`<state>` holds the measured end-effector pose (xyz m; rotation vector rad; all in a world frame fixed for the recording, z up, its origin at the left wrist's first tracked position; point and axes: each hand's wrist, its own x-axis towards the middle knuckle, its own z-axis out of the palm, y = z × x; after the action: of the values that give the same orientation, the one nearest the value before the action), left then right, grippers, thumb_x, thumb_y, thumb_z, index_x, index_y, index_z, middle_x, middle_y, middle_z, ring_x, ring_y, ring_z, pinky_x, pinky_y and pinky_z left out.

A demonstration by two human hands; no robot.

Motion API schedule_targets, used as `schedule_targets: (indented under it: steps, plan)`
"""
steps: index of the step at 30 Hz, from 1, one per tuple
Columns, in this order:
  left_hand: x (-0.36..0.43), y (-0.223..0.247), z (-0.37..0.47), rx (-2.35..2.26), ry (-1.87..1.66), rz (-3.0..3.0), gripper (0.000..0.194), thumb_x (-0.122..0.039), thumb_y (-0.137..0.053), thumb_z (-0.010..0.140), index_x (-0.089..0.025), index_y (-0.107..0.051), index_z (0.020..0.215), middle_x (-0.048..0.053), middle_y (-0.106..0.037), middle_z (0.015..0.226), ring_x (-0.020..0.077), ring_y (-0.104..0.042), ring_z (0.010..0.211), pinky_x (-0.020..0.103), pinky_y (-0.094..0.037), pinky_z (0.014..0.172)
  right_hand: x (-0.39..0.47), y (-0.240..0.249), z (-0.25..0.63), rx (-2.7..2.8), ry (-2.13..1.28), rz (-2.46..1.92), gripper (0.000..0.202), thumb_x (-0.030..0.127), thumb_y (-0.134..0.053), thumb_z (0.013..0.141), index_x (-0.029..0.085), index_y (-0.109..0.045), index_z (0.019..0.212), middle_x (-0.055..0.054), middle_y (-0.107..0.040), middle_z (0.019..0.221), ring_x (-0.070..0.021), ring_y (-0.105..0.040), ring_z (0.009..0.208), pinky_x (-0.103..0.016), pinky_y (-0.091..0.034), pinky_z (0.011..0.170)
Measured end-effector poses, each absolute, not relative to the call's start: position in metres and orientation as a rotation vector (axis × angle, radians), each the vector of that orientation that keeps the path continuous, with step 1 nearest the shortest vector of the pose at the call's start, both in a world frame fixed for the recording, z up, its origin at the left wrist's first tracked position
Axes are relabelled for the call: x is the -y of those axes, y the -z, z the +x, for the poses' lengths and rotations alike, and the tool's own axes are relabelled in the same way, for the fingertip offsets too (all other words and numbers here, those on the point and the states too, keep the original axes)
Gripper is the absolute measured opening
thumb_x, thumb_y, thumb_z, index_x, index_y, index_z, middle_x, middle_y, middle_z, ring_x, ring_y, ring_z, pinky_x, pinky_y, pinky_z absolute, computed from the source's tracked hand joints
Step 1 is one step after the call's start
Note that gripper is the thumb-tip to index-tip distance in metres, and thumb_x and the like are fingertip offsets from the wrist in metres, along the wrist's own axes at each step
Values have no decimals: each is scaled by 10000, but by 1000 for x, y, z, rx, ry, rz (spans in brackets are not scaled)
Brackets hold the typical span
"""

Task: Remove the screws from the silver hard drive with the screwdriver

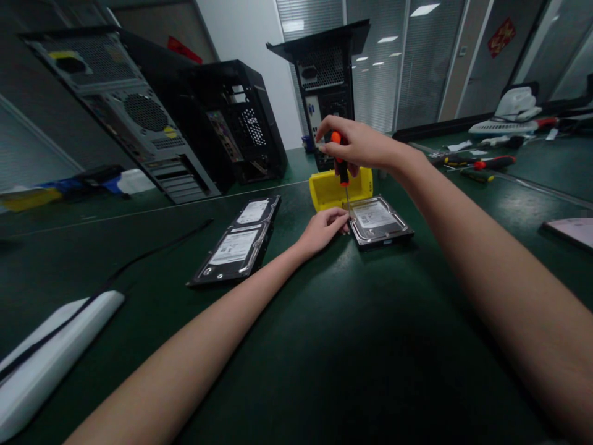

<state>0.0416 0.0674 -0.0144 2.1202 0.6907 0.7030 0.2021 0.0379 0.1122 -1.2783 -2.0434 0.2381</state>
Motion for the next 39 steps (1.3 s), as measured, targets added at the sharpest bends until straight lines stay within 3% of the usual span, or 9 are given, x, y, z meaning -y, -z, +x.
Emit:
schedule_targets:
  steps: [7,12,15,20,33,39]
  plan:
    - [-68,15,42,-693,-703,2125,270,-330,-481,897,-104,-626,931,28,-615,724,129,-565,695,263,-442,719,-39,-115,202,2081,-325,-1273,198,341,-489,886,158,-542,940,-36,-574,710,-81,-540,496,-188,-437,441]
    - [-68,15,41,-698,-701,2123,277,-332,-481,897,-102,-624,957,37,-621,733,133,-569,700,264,-443,709,-38,-117,200,2041,-381,-1285,323,436,-392,916,153,-518,828,-46,-575,726,-95,-562,546,-196,-452,475]
    - [-69,15,41,-705,-700,2122,277,-332,-476,900,-104,-624,952,39,-623,730,133,-568,696,265,-444,707,-38,-117,201,2017,-407,-1286,361,392,-281,944,147,-518,826,-49,-579,742,-98,-569,543,-199,-454,473]
    - [-68,14,41,-691,-704,2117,266,-324,-474,902,-106,-624,925,35,-616,724,130,-564,691,262,-442,708,-39,-117,201,2037,-419,-1280,294,307,-304,921,138,-535,854,-52,-603,764,-106,-574,525,-226,-473,483]
    - [-64,11,42,-713,-706,2124,251,-301,-470,905,-106,-625,930,26,-610,715,124,-559,685,255,-437,714,-37,-119,203,2026,-446,-1226,359,445,-397,893,158,-597,809,-67,-665,804,-115,-570,539,-242,-472,487]
    - [-63,11,42,-718,-706,2111,247,-307,-476,901,-111,-625,919,24,-614,714,127,-565,688,255,-443,711,-37,-120,204,2024,-425,-1210,314,377,-413,898,161,-602,770,-50,-664,790,-96,-562,556,-211,-448,491]
